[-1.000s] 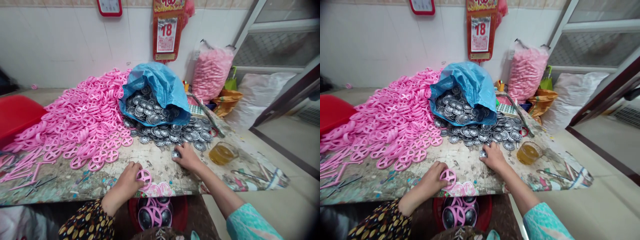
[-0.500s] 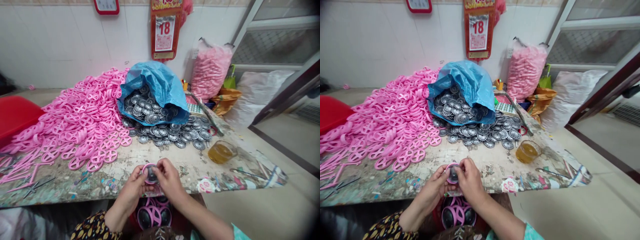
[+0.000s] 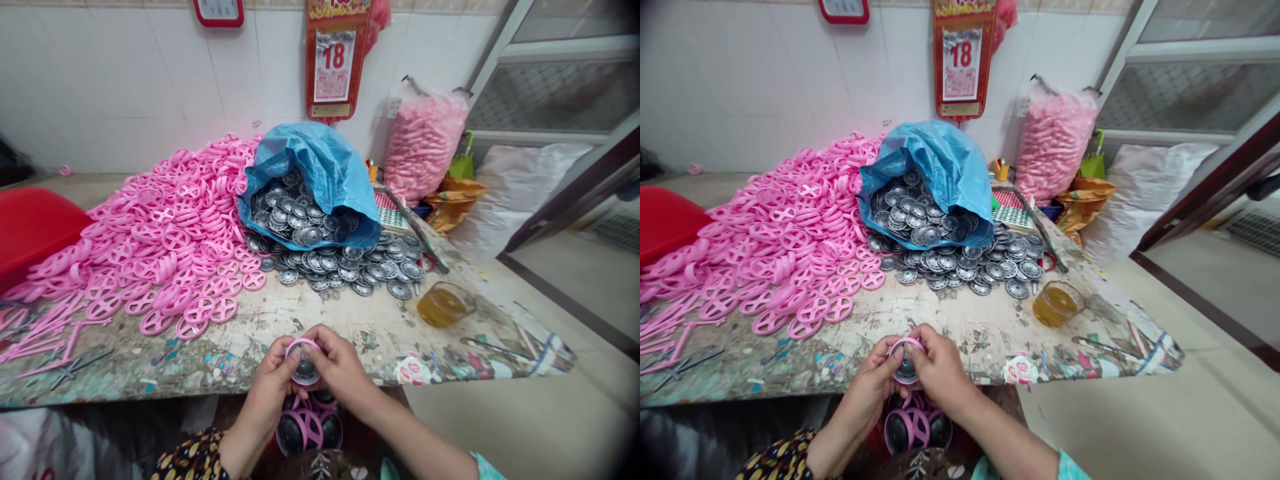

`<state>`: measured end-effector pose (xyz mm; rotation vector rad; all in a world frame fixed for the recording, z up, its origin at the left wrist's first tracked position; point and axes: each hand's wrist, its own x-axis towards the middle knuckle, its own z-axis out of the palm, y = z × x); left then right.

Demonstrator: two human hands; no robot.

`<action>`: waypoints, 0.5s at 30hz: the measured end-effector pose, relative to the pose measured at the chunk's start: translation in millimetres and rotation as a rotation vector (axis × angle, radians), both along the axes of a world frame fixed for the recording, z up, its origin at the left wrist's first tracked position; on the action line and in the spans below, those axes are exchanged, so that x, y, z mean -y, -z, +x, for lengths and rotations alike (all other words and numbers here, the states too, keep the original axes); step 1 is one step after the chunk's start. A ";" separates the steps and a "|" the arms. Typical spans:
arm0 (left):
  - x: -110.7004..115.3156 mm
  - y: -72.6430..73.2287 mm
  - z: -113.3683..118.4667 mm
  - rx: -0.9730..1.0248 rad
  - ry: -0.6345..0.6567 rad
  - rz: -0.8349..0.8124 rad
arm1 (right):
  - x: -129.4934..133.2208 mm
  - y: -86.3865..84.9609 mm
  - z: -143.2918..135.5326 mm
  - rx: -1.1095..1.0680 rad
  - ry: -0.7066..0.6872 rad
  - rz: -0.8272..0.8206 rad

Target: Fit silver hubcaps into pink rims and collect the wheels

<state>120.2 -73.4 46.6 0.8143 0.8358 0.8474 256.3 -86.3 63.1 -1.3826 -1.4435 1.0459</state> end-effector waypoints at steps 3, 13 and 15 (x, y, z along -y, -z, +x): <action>0.3 6.1 -4.6 -0.094 0.068 -0.012 | 0.7 12.3 0.2 -0.102 -0.024 -0.074; -74.6 3.9 -92.4 -1.528 -0.211 0.849 | -0.2 7.9 62.8 0.550 -0.029 0.036; -87.6 7.2 -103.3 -1.779 -0.197 0.846 | -19.4 13.9 84.5 0.689 0.164 0.058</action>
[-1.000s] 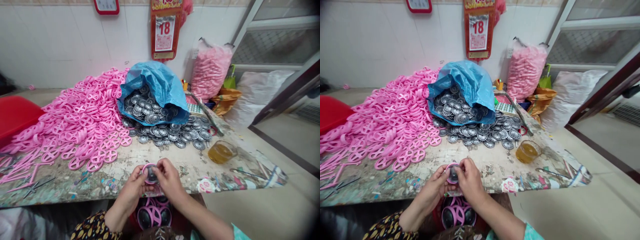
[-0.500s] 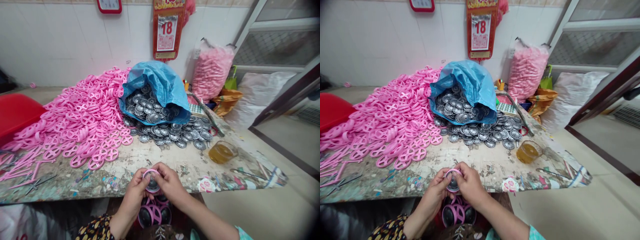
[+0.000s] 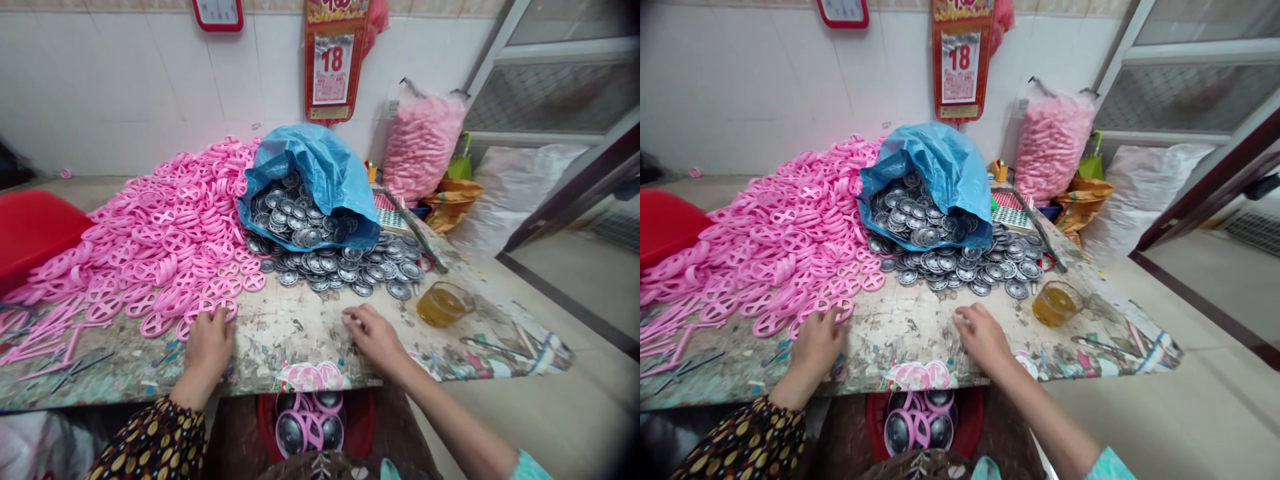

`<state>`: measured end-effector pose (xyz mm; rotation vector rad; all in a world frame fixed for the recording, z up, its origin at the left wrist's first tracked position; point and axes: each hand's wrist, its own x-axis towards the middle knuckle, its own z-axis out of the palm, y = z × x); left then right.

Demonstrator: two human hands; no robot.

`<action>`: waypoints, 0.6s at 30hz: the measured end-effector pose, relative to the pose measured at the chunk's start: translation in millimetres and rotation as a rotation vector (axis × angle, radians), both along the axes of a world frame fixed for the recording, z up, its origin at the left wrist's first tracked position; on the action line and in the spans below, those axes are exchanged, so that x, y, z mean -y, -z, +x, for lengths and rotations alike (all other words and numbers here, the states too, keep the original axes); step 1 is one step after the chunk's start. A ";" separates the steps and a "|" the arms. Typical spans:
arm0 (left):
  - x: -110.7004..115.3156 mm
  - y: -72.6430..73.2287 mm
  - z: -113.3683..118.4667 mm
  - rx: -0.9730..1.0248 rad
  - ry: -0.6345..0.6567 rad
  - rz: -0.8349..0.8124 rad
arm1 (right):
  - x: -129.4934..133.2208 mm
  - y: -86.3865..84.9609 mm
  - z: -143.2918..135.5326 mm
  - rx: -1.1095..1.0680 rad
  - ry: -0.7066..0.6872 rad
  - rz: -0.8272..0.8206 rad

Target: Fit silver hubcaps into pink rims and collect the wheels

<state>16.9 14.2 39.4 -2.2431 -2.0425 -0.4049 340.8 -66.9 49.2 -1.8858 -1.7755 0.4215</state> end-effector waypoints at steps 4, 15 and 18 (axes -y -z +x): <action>-2.2 9.6 -2.2 -0.042 0.006 -0.019 | -37.7 11.1 34.3 0.405 0.292 0.030; 48.2 -7.4 60.4 1.470 0.138 -0.466 | -19.0 15.7 -6.4 0.435 -0.050 0.160; 50.1 -8.6 68.4 1.718 0.033 -0.583 | -17.2 12.4 5.9 0.236 -0.046 0.289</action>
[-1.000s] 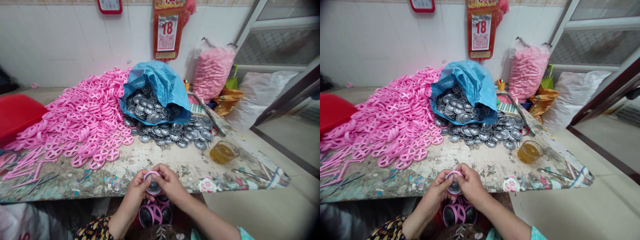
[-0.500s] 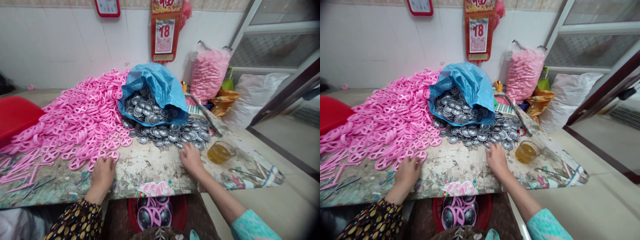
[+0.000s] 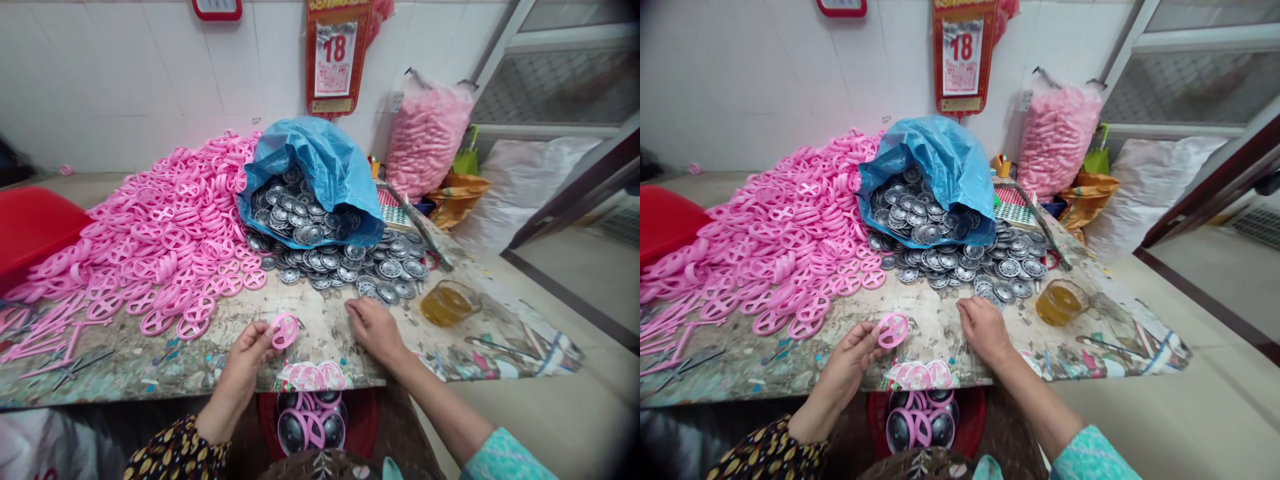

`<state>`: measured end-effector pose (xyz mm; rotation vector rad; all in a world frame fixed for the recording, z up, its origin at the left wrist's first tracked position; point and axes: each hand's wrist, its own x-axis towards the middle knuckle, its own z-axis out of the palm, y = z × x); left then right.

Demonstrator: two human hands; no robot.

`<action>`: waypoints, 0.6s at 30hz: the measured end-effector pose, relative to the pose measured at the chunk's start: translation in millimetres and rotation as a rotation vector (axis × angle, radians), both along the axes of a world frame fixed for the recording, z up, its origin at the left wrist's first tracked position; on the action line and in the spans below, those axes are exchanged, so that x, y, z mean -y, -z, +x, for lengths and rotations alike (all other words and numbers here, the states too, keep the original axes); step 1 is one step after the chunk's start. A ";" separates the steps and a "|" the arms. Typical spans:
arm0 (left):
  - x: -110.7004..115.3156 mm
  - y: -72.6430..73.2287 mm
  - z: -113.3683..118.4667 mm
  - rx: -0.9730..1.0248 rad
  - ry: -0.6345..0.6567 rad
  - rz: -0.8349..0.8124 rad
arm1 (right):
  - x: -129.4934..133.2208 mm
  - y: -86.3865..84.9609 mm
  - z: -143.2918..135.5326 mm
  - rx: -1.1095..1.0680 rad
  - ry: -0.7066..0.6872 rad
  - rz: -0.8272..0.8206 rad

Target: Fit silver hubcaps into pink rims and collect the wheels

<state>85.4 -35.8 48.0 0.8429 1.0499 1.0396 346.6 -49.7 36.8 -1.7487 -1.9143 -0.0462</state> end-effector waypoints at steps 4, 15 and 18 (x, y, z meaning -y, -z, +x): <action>-0.2 7.0 0.3 0.038 -0.054 -0.047 | -7.4 5.8 30.6 -0.017 0.261 0.054; -0.9 7.0 -3.8 0.152 -0.098 -0.143 | 12.1 14.4 -4.8 -0.314 -0.114 0.014; 2.2 4.6 -6.1 0.197 -0.133 -0.175 | 16.8 -2.0 -2.2 -0.294 0.063 -0.074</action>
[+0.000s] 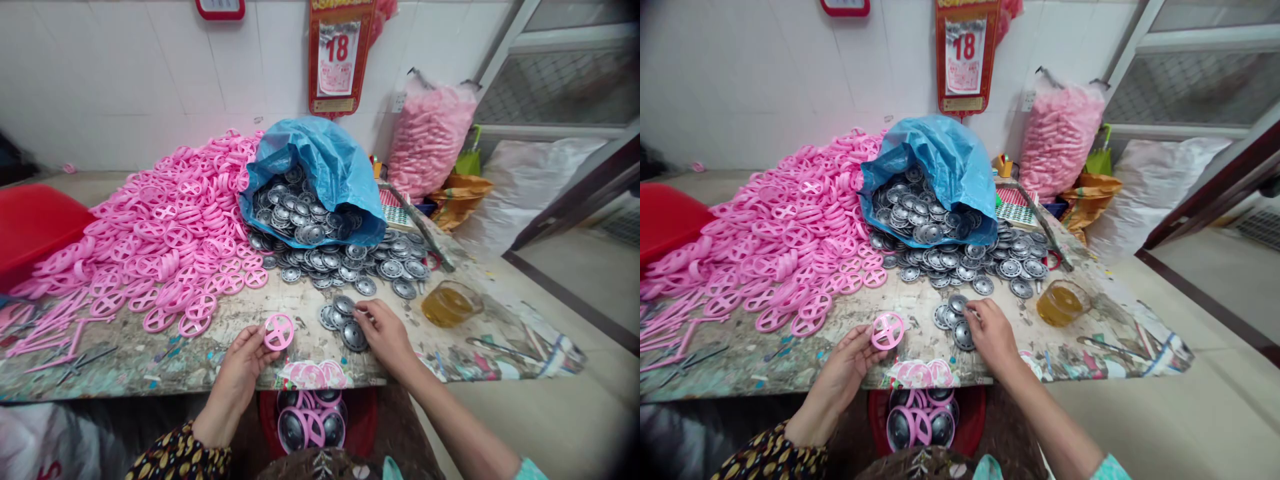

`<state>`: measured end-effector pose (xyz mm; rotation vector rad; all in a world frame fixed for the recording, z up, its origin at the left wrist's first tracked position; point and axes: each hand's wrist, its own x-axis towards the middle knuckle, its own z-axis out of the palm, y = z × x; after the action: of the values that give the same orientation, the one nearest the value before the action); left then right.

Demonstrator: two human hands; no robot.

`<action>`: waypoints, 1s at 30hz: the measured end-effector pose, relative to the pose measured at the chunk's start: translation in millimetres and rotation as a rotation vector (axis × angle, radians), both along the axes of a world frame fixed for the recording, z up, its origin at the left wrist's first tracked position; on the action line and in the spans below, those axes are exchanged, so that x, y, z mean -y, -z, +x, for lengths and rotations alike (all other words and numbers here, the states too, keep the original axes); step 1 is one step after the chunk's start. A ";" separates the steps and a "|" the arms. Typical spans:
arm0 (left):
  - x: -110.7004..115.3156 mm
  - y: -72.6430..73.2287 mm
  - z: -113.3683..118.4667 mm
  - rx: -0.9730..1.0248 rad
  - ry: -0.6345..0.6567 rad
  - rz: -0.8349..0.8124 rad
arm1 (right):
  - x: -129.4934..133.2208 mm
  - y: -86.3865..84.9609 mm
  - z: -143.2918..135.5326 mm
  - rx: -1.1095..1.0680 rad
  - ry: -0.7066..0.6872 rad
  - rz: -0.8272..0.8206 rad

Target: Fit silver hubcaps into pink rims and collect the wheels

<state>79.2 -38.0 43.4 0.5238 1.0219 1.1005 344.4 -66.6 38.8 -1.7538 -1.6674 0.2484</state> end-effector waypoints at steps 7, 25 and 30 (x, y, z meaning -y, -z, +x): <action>7.3 -7.7 13.7 0.142 0.025 -0.123 | 11.8 -1.8 -5.4 -0.043 0.105 -0.240; 38.4 -13.6 38.7 0.061 0.236 0.064 | 25.9 -35.0 -76.0 -0.394 -0.339 -0.162; 40.9 -8.1 43.0 -0.022 0.278 0.090 | 31.8 -31.4 -81.6 -0.470 -0.246 -0.170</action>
<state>122.2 -78.9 51.5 0.7291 0.8909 0.8966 262.8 -98.4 70.3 -1.4551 -1.5366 0.8673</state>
